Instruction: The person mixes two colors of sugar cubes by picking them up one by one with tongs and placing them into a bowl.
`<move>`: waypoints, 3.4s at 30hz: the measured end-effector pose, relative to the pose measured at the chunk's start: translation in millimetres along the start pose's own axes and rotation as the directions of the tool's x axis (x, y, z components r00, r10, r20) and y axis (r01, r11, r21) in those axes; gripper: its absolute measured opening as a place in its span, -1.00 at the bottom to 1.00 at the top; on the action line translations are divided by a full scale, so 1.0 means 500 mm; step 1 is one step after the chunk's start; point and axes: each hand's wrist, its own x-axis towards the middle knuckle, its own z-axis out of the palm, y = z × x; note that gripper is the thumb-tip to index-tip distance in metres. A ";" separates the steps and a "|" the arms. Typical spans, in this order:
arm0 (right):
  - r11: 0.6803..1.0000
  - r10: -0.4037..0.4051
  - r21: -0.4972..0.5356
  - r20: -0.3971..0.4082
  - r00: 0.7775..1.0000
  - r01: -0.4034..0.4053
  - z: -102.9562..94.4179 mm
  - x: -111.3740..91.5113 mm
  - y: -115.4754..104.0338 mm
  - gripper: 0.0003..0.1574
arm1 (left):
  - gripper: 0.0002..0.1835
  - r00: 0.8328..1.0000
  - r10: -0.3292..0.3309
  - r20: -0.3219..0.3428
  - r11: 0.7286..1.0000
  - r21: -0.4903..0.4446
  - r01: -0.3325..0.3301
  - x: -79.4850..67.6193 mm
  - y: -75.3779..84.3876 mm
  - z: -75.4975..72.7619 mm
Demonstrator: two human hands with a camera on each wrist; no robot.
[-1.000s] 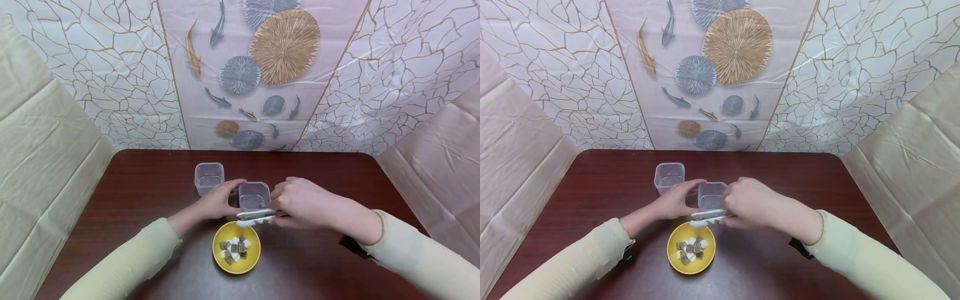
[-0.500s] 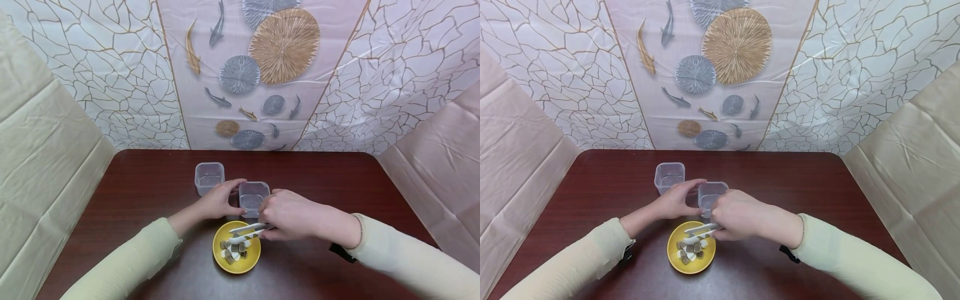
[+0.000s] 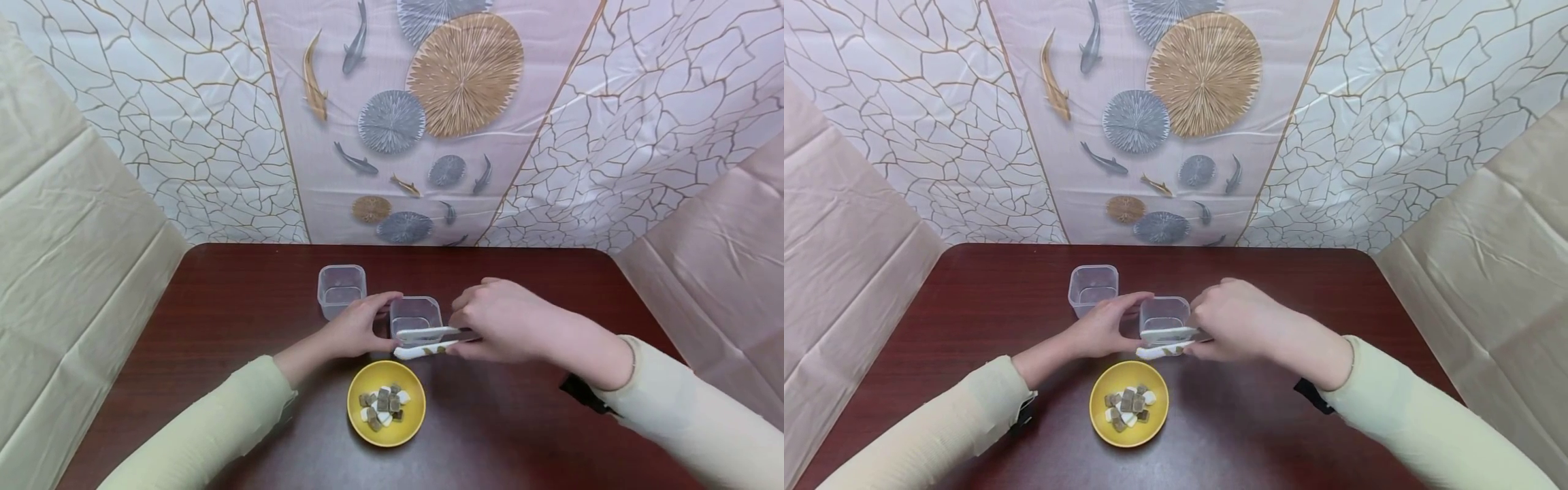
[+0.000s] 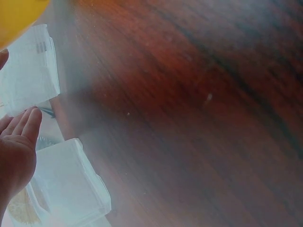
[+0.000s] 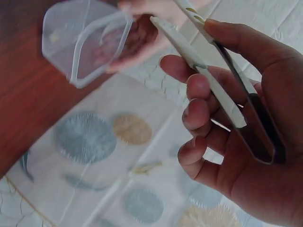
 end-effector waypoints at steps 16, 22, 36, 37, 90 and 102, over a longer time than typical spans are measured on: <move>0.970 0.188 -0.176 0.106 0.976 -0.168 0.014 0.030 0.064 -0.59 | -0.06 1.000 -0.013 0.009 1.000 -0.018 0.013 0.000 0.004 -0.001; 0.960 0.197 -0.235 0.177 0.964 -0.153 0.030 0.065 0.060 -0.57 | -0.07 1.000 -0.007 0.010 1.000 -0.021 0.007 0.001 0.000 0.002; 0.922 0.228 -0.376 0.337 0.913 -0.091 0.060 0.149 0.034 -0.76 | -0.07 1.000 -0.009 0.012 1.000 -0.027 0.010 0.000 0.000 -0.001; 0.920 0.231 -0.381 0.346 0.909 -0.089 0.062 0.153 0.032 -0.79 | -0.07 1.000 -0.012 0.014 1.000 -0.026 0.012 0.000 -0.001 -0.001; 0.999 0.032 0.017 0.078 0.996 -0.033 -0.026 0.028 0.053 -0.62 | -0.05 1.000 -0.014 0.017 1.000 -0.008 0.014 0.000 0.001 0.001; 0.985 -0.140 0.107 0.042 0.989 0.135 0.000 -0.013 -0.012 -0.69 | -0.05 1.000 0.011 0.007 1.000 0.009 -0.011 0.000 0.002 -0.005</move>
